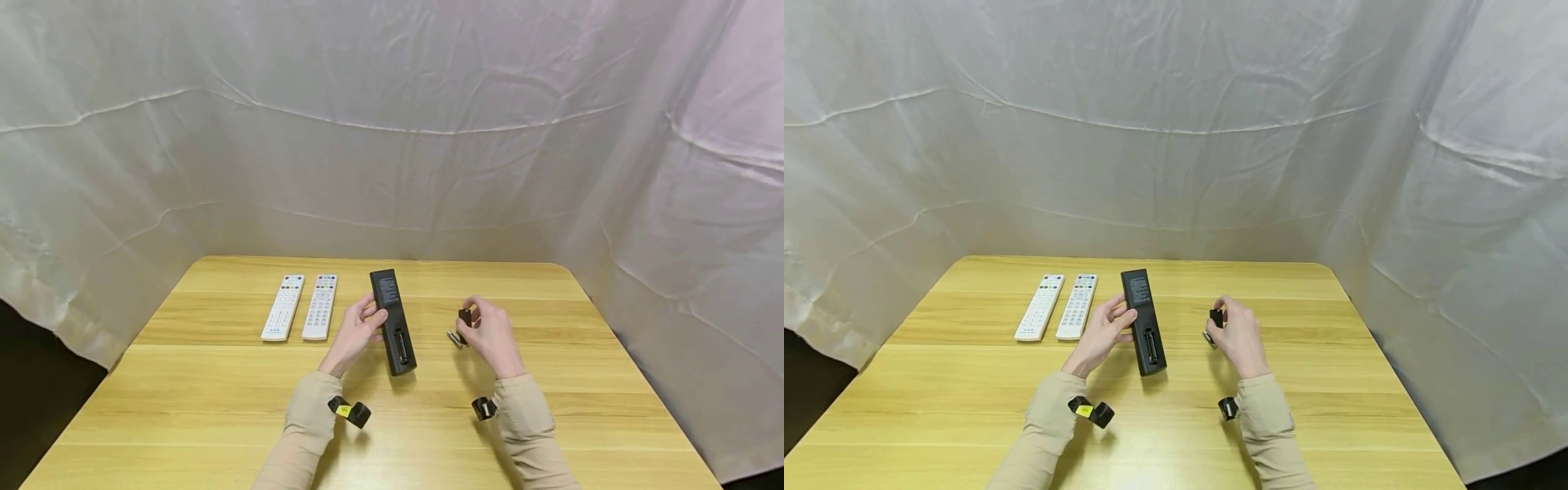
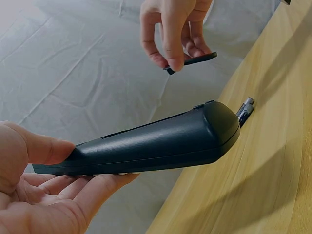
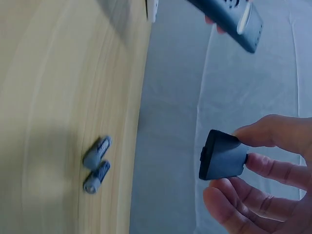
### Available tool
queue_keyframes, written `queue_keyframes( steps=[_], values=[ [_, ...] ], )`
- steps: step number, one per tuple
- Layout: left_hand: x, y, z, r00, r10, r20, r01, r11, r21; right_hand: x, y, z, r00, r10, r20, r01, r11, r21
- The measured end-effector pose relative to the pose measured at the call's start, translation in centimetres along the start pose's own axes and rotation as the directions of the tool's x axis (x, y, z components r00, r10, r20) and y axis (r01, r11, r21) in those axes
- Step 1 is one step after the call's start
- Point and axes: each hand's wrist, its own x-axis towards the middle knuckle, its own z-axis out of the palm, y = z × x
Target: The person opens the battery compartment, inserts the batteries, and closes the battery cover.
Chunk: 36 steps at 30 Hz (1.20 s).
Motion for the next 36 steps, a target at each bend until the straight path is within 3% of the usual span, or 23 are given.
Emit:
queue_keyframes(
  steps=[9, 19, 31, 36],
  values=[
    [0.0, 0.0, 0.0, 1.000, -0.001, -0.002, 0.001, 1.000, -0.002, 0.2, 1.5, -1.1, 0.996, 0.084, 0.004, -0.084, 0.996, -0.042],
    [0.0, -0.1, -0.1, 1.000, 0.004, 0.009, -0.004, 1.000, -0.003, 0.2, 2.7, -1.4, 0.993, 0.115, 0.013, -0.114, 0.992, -0.061],
    [0.1, 0.0, 0.0, 1.000, 0.005, -0.001, -0.005, 1.000, 0.011, -0.1, 4.5, -1.3, 0.966, 0.238, 0.102, -0.230, 0.970, -0.084],
    [0.1, -0.1, -0.1, 1.000, 0.014, -0.003, -0.014, 1.000, 0.004, -0.1, 5.2, -1.0, 0.956, 0.256, 0.145, -0.241, 0.964, -0.116]
  ],
)
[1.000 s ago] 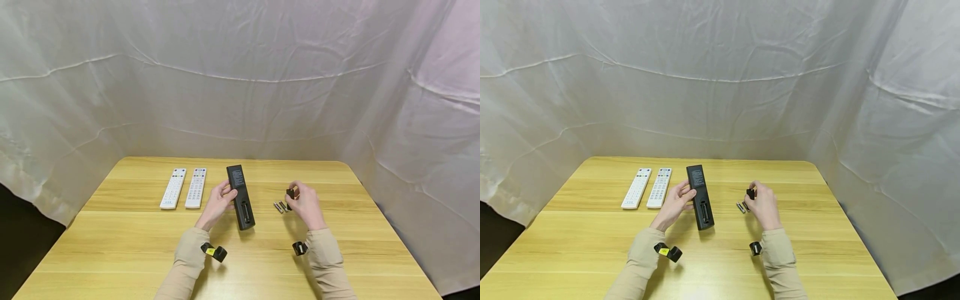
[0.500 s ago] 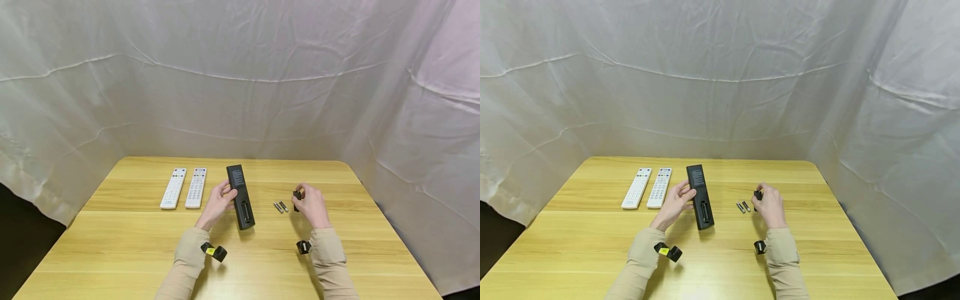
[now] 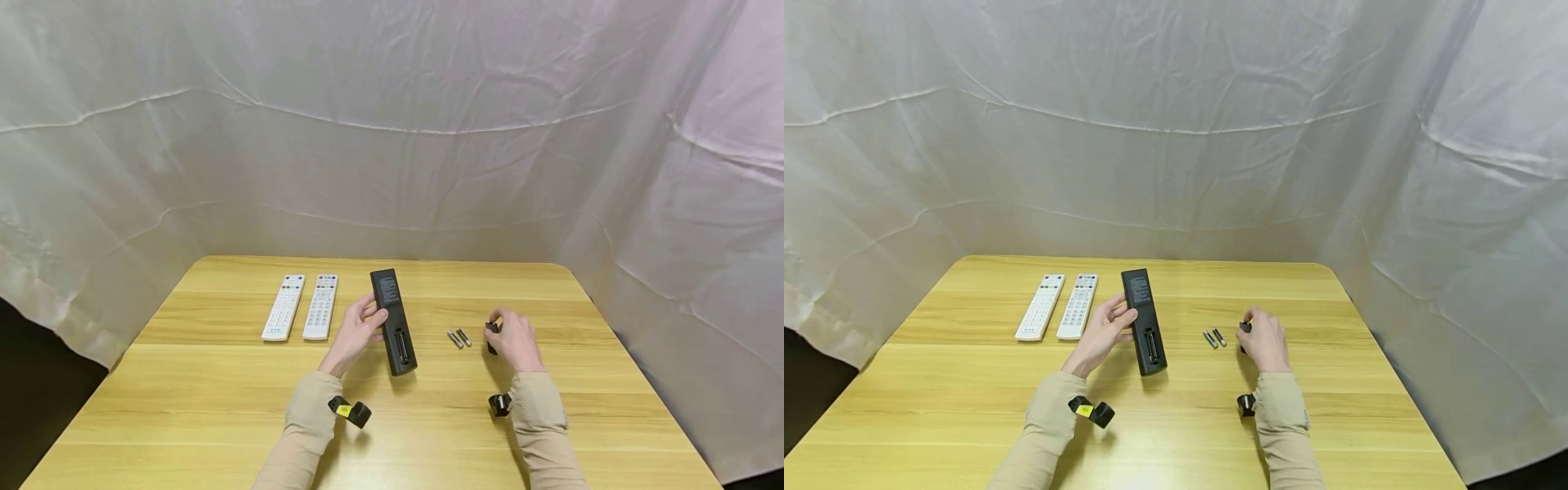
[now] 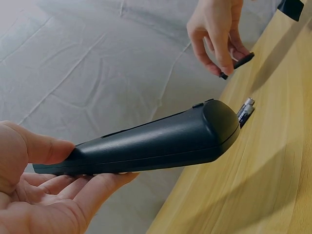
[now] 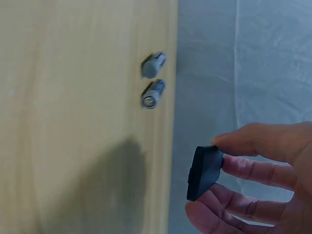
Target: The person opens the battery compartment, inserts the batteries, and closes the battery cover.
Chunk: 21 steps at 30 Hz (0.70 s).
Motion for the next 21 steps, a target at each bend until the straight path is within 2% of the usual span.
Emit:
queue_keyframes(
  steps=[10, 21],
  values=[
    [0.0, 0.0, 0.0, 1.000, -0.003, 0.002, 0.003, 1.000, -0.008, 0.3, 1.0, 1.0, 0.998, 0.020, 0.061, -0.018, 0.999, -0.038],
    [-0.1, 0.2, 0.0, 1.000, -0.008, 0.003, 0.008, 1.000, -0.010, 0.2, 1.4, 1.1, 0.994, 0.054, 0.094, -0.049, 0.997, -0.054]
  ],
)
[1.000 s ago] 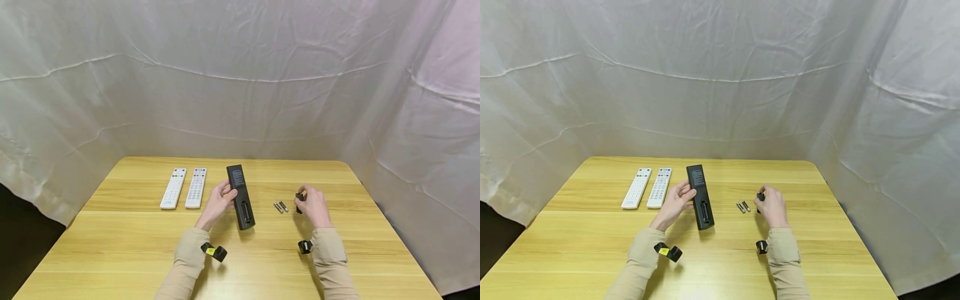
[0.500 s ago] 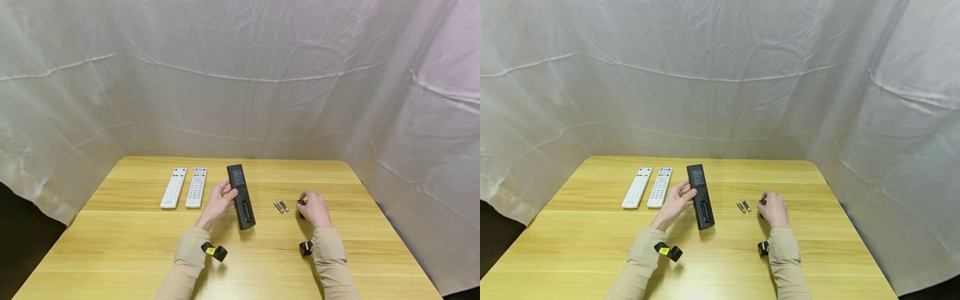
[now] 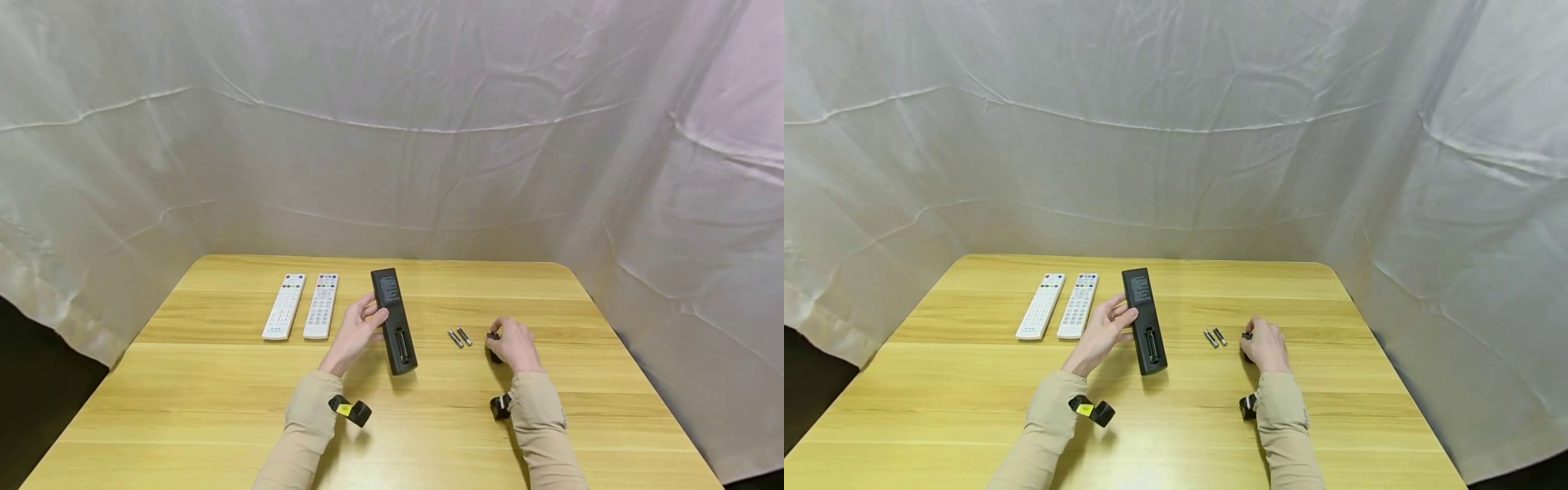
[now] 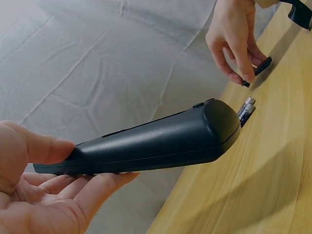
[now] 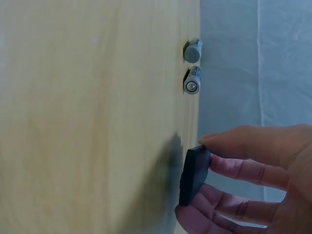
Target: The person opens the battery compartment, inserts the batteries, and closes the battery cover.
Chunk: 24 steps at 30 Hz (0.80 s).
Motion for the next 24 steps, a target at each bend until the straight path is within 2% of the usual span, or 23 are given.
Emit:
queue_keyframes(
  steps=[24],
  values=[
    [-0.03, 0.03, -0.07, 1.000, 0.004, 0.009, -0.004, 1.000, 0.008, 0.13, 0.46, 0.30, 0.999, 0.038, 0.036, -0.037, 0.999, -0.008]
  ],
)
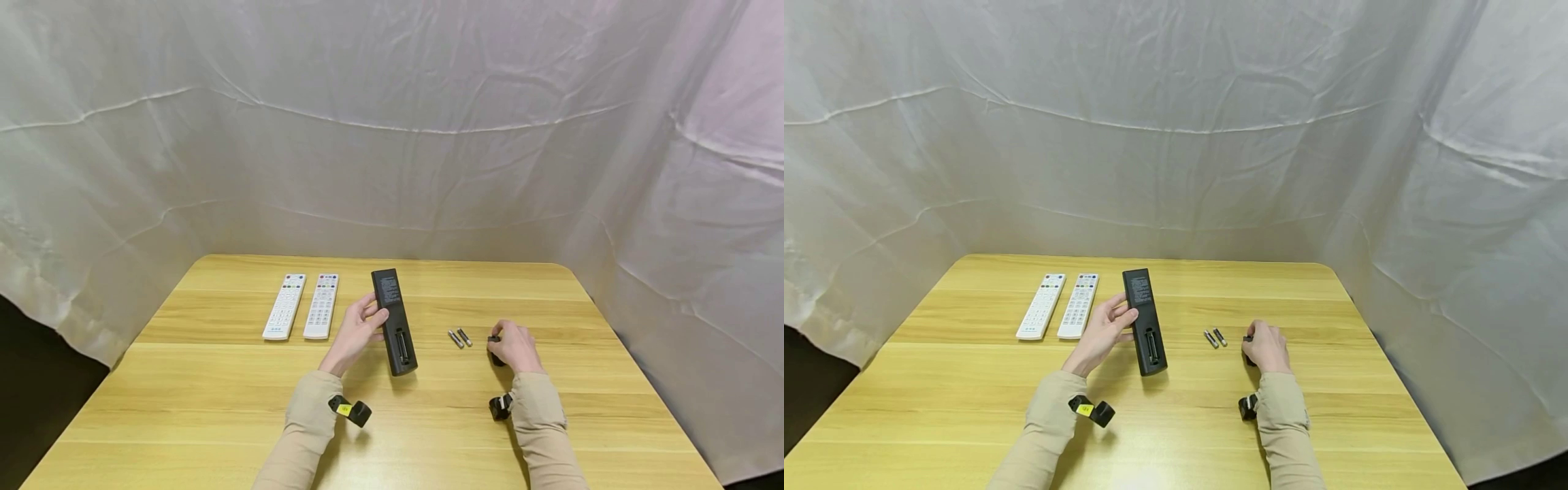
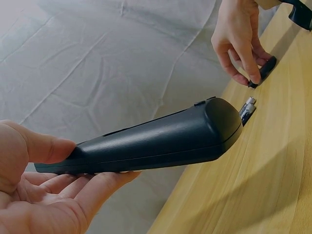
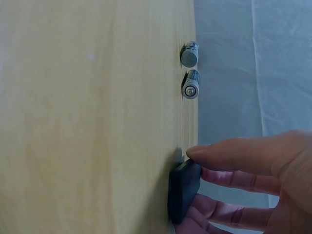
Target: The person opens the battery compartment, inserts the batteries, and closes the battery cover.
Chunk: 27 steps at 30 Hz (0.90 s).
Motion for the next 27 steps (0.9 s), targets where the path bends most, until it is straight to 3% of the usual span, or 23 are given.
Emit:
queue_keyframes(
  steps=[6, 12, 27],
  values=[
    [0.0, -0.1, 0.0, 1.000, -0.003, -0.002, 0.003, 1.000, 0.001, 0.0, -0.1, 0.0, 0.999, -0.033, -0.034, 0.033, 0.999, -0.006],
    [0.0, -0.1, 0.0, 1.000, -0.005, -0.001, 0.005, 1.000, 0.001, 0.1, -1.1, 0.2, 0.983, -0.150, -0.109, 0.148, 0.989, -0.031],
    [0.0, 0.0, -0.1, 1.000, 0.001, 0.007, -0.001, 1.000, 0.007, -0.1, -3.8, 2.1, 0.951, -0.308, 0.043, 0.308, 0.951, -0.015]
  ],
)
